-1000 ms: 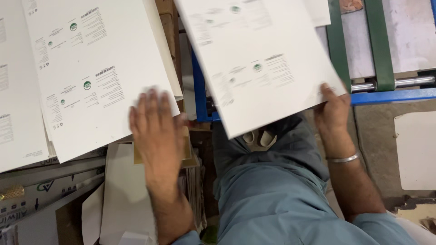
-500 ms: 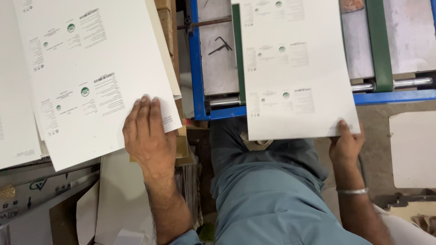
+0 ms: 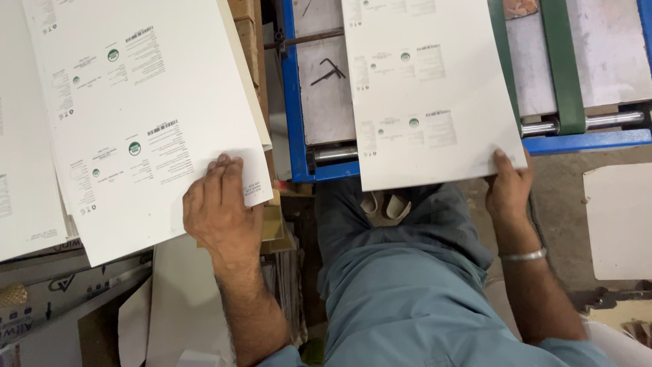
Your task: The person repeatedly picks up printed paper sheets from a stack on the left and feeds them one by one into a blue and green paper processing machine on the right. The hands handle the sheets directly without tools, maintaining a steady rhythm throughout the clip.
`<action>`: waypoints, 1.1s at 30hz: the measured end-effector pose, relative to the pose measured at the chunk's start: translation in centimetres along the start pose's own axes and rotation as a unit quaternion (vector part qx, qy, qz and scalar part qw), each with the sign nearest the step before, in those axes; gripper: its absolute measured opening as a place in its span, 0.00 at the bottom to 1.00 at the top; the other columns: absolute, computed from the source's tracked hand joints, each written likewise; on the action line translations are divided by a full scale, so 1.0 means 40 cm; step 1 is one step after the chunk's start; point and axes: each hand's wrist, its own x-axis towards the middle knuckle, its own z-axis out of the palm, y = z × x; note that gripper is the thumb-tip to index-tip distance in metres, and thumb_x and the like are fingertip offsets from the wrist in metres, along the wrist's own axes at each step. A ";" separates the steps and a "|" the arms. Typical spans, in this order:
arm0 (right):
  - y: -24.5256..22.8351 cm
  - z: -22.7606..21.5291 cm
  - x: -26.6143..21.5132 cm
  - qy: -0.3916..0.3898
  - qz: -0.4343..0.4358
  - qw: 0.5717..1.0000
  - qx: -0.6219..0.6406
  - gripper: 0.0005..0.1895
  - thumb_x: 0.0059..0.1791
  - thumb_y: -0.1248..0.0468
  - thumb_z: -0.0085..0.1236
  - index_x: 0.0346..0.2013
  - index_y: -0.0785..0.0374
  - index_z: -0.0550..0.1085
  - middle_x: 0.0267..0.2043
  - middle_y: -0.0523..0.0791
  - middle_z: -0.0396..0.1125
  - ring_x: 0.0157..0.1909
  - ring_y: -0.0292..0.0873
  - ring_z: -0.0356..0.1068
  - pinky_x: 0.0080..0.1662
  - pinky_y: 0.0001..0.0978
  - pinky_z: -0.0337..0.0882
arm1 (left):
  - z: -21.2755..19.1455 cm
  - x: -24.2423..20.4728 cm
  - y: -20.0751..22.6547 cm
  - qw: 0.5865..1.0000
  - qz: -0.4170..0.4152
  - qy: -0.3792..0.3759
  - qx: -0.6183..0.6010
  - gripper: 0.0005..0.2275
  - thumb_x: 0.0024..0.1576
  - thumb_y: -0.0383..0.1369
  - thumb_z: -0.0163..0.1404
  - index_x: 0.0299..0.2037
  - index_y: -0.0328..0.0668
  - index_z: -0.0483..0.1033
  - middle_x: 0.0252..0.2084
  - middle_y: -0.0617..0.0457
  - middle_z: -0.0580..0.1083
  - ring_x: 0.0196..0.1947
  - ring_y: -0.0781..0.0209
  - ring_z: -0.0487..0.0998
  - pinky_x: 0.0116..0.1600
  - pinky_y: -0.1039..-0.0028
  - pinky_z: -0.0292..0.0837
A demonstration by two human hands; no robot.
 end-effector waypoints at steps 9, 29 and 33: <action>0.024 0.043 0.115 -0.077 0.123 0.989 0.027 0.15 0.61 0.63 0.46 0.58 0.73 0.67 0.48 0.54 0.72 0.47 0.50 0.77 0.48 0.42 0.81 | -0.008 -0.002 0.006 0.999 0.023 -0.022 0.022 0.19 0.51 0.29 0.67 0.52 0.36 0.78 0.53 0.47 0.77 0.55 0.52 0.77 0.59 0.61 0.73; -0.223 0.413 -0.211 -0.236 0.220 0.944 0.063 0.28 0.55 0.61 0.51 0.68 0.70 0.62 0.59 0.52 0.68 0.58 0.51 0.70 0.53 0.45 0.73 | -0.042 0.034 0.349 0.971 0.130 -0.156 -0.126 0.26 0.60 0.41 0.51 0.66 0.32 0.69 0.69 0.40 0.67 0.72 0.46 0.63 0.78 0.43 0.48; -0.225 0.348 -0.113 -0.203 0.107 0.966 0.117 0.26 0.57 0.70 0.51 0.70 0.74 0.61 0.65 0.52 0.66 0.67 0.49 0.69 0.68 0.40 0.73 | -0.022 0.046 0.213 0.978 0.094 -0.177 -0.059 0.30 0.62 0.52 0.46 0.66 0.36 0.68 0.71 0.40 0.64 0.74 0.45 0.59 0.75 0.41 0.44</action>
